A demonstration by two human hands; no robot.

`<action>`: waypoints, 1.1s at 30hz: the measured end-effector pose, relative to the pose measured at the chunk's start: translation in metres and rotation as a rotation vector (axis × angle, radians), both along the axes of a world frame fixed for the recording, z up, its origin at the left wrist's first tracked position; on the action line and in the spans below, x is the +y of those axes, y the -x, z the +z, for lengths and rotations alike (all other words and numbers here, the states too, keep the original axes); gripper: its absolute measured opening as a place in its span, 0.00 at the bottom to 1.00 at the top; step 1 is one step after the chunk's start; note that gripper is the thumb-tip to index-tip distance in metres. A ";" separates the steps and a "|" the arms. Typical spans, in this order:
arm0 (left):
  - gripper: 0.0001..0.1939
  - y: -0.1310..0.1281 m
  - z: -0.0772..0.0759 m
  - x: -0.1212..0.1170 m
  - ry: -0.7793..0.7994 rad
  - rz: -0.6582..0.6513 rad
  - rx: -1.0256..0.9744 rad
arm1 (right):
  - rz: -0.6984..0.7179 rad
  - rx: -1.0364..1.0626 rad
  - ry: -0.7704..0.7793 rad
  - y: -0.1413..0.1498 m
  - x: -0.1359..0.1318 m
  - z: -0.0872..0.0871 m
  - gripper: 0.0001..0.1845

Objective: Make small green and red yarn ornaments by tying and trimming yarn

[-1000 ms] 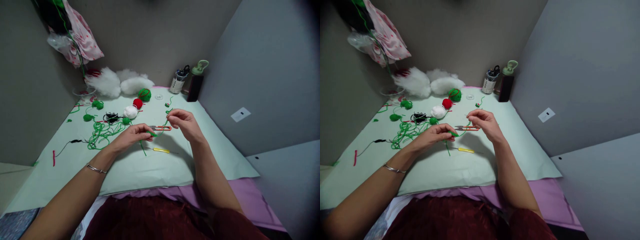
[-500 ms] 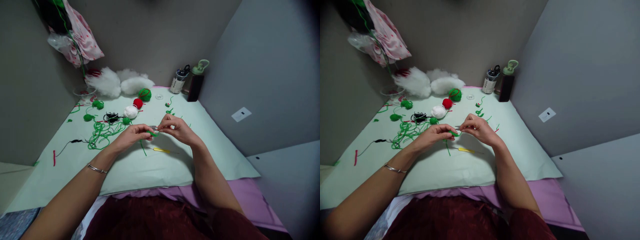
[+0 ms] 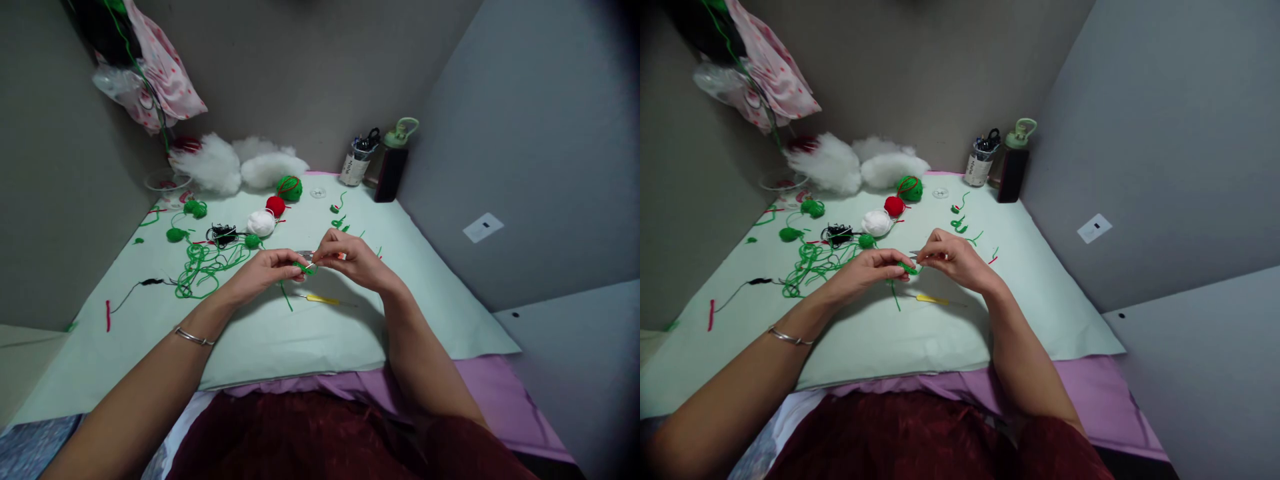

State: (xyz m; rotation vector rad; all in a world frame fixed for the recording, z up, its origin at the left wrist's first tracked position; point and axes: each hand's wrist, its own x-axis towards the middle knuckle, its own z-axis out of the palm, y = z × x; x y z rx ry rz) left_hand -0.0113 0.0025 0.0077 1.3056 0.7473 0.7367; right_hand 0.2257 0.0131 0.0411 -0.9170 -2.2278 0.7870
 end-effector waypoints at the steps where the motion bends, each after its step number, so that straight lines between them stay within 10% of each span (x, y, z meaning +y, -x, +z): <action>1: 0.13 0.000 0.000 0.000 -0.001 -0.006 -0.001 | 0.004 0.002 0.008 0.000 0.000 0.000 0.06; 33: 0.14 -0.004 -0.014 0.006 0.091 0.149 -0.139 | 0.006 -0.112 0.035 0.027 -0.018 -0.006 0.08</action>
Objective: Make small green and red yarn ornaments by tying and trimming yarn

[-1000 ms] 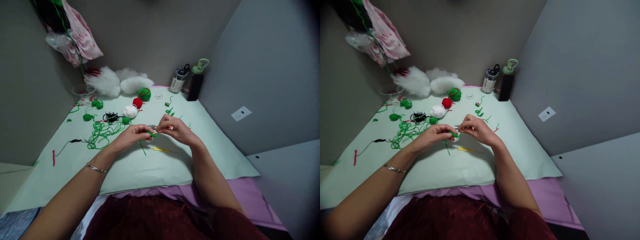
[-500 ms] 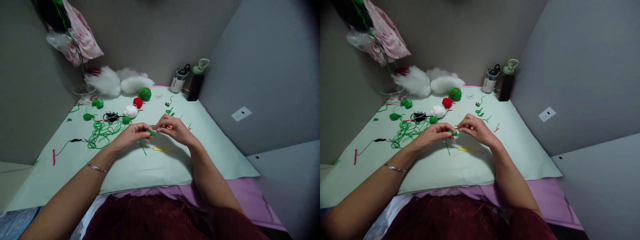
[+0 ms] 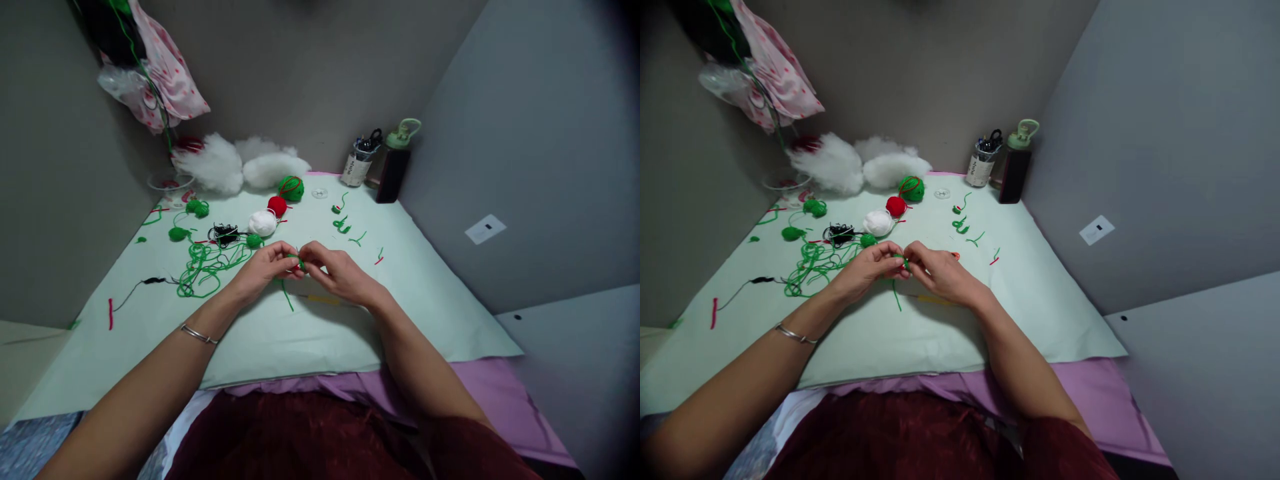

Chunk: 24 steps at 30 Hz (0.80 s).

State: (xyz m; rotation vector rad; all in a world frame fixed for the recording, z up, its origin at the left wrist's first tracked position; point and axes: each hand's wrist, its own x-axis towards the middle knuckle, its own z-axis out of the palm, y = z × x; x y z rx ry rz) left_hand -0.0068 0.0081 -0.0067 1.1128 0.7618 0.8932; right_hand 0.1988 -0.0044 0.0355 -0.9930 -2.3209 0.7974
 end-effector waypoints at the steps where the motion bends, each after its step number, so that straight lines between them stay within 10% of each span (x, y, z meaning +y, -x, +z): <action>1: 0.15 0.000 -0.001 0.000 0.002 0.009 -0.001 | 0.010 0.001 0.007 0.002 -0.001 0.000 0.07; 12: 0.14 -0.008 -0.005 -0.002 0.030 -0.012 0.049 | -0.205 -0.127 -0.106 0.012 0.004 -0.021 0.08; 18: 0.16 -0.010 -0.008 -0.003 0.035 -0.008 0.062 | -0.159 0.202 -0.227 0.013 -0.001 -0.009 0.09; 24: 0.13 -0.008 -0.006 -0.005 0.006 -0.112 0.099 | -0.082 0.639 0.437 0.010 -0.001 0.001 0.15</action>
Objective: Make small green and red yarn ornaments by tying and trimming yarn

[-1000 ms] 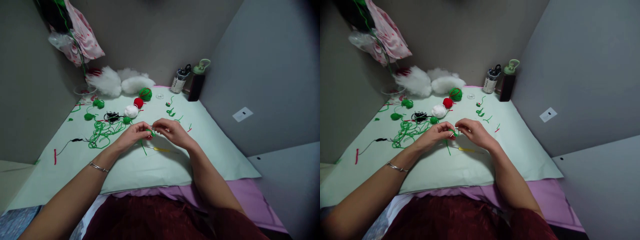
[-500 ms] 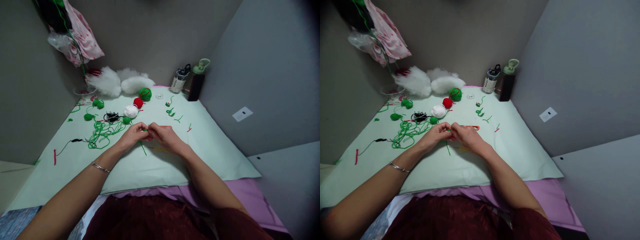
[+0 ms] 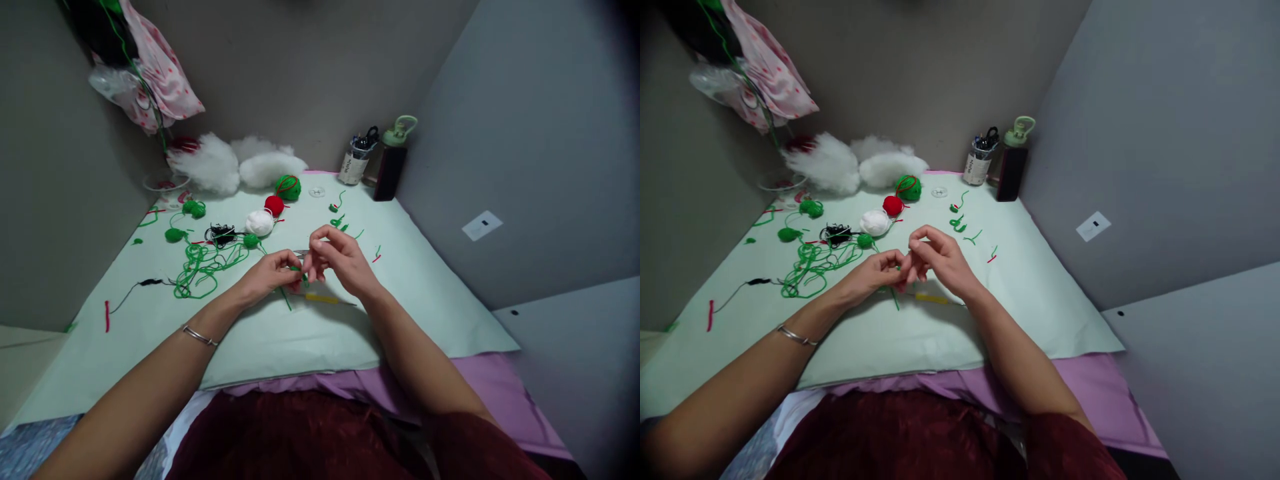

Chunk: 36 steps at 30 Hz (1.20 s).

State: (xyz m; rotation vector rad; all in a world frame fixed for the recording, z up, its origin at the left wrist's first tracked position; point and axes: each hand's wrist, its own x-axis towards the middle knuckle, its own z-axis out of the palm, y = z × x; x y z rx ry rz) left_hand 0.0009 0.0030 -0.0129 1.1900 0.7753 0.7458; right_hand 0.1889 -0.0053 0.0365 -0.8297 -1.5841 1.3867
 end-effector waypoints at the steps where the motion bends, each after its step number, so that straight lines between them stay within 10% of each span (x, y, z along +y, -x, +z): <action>1: 0.13 0.001 0.001 0.000 -0.007 -0.004 0.008 | 0.005 0.043 0.054 -0.003 0.002 0.001 0.16; 10: 0.12 0.003 0.007 0.003 -0.016 0.009 0.007 | -0.473 0.342 -0.106 -0.034 0.030 0.008 0.14; 21: 0.14 0.012 0.011 0.002 -0.092 0.014 -0.050 | -0.151 -0.167 -0.286 -0.028 0.018 0.004 0.06; 36: 0.11 0.012 0.013 0.002 -0.170 0.067 -0.004 | -0.141 -0.569 -0.644 -0.028 0.018 -0.002 0.07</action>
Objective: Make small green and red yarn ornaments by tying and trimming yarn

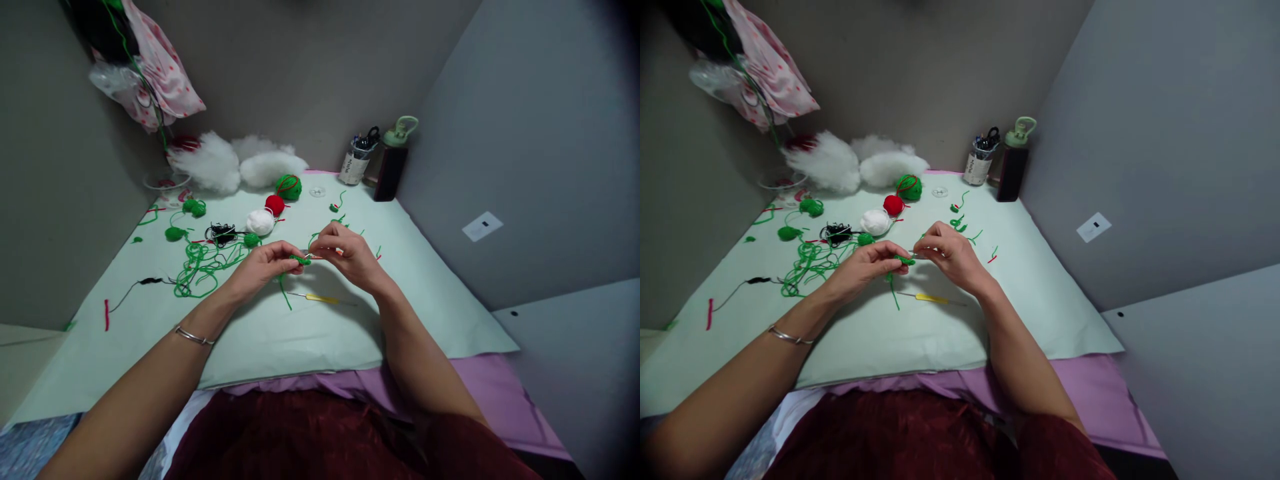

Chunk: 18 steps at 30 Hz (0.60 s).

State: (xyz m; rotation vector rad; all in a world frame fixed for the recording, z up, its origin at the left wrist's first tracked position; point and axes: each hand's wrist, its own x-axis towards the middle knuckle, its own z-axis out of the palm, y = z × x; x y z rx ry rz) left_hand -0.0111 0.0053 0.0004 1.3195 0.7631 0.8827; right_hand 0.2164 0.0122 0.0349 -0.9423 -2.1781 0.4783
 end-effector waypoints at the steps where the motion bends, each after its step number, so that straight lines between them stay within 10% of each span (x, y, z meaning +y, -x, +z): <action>1: 0.11 0.000 0.000 0.000 0.001 0.000 0.001 | 0.000 -0.005 -0.005 0.000 0.000 0.000 0.06; 18: 0.13 -0.001 -0.001 0.000 0.047 -0.008 0.003 | 0.047 -0.008 -0.017 0.001 -0.001 -0.003 0.07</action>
